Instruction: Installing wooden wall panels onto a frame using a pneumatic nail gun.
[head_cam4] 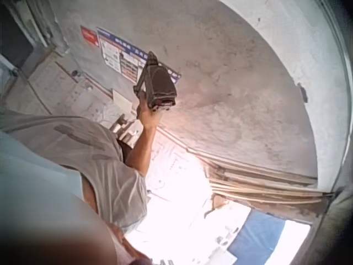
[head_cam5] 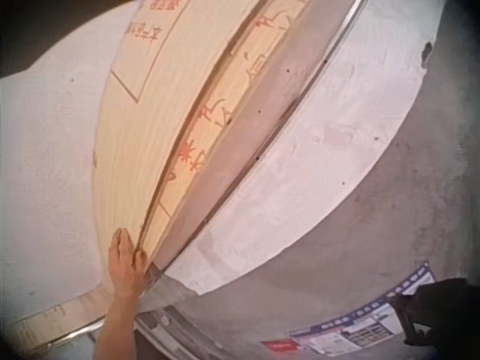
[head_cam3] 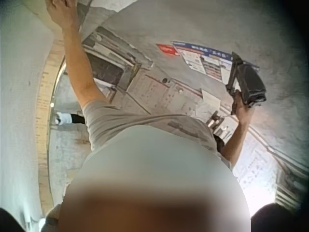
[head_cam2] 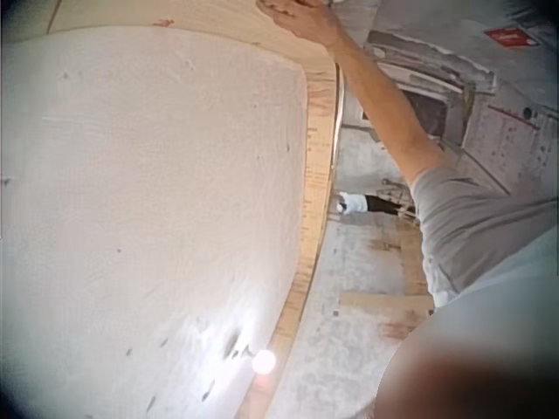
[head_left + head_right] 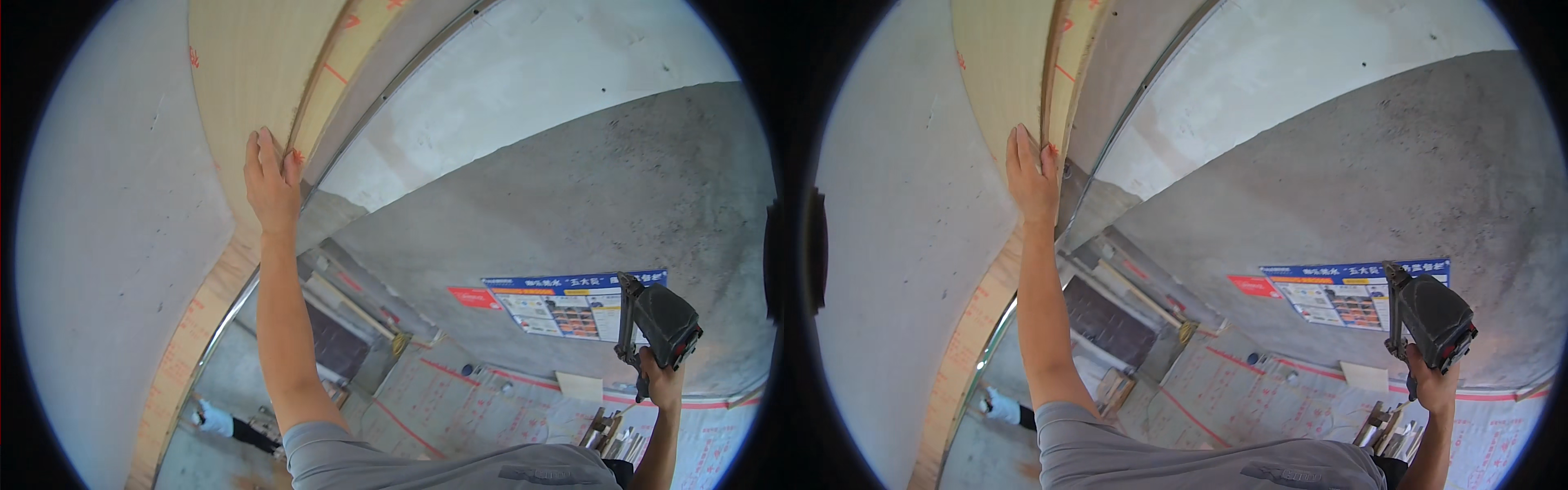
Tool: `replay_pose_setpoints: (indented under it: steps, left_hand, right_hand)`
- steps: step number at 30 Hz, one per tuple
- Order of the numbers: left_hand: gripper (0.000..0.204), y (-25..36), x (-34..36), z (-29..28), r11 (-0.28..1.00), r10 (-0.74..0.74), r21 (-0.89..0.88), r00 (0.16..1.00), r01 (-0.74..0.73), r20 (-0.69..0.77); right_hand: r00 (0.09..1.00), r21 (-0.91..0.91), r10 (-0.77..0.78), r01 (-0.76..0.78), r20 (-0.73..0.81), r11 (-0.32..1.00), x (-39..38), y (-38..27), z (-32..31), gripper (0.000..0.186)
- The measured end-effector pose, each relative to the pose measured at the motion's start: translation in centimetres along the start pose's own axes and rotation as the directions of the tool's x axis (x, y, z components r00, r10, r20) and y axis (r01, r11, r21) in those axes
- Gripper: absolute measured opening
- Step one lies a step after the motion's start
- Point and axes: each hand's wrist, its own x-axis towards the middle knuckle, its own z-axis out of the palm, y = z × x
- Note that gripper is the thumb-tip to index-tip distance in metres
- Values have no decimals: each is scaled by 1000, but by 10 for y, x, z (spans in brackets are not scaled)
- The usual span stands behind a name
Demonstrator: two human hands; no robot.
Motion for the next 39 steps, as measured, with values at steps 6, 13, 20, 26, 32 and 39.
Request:
replay_pose_setpoints:
  steps: [6,13,20,26,32,39]
  left_hand:
    - [59,-5,0,-24,986,22,-166,979,12,201]
    - [77,-11,17,-49,341,-582,-522,612,782,536]
    - [94,-45,26,1,15,-315,-675,644,737,697]
    - [96,-41,6,-9,47,-298,-663,644,748,705]
    - [68,-59,-75,-1,-71,-764,-348,173,935,622]
    - [52,41,-135,27,-762,-561,-468,-95,448,822]
  right_hand:
    - [995,41,58,-61,82,997,22,51,-10,4]
    - [991,99,124,-128,43,987,42,87,-13,10]
    - [985,143,156,-165,71,976,64,124,-1,10]
    - [972,118,217,-226,89,967,72,148,10,15]
    - [953,46,265,-274,147,961,90,165,15,28]
    - [963,-185,261,-244,72,952,102,175,13,34]
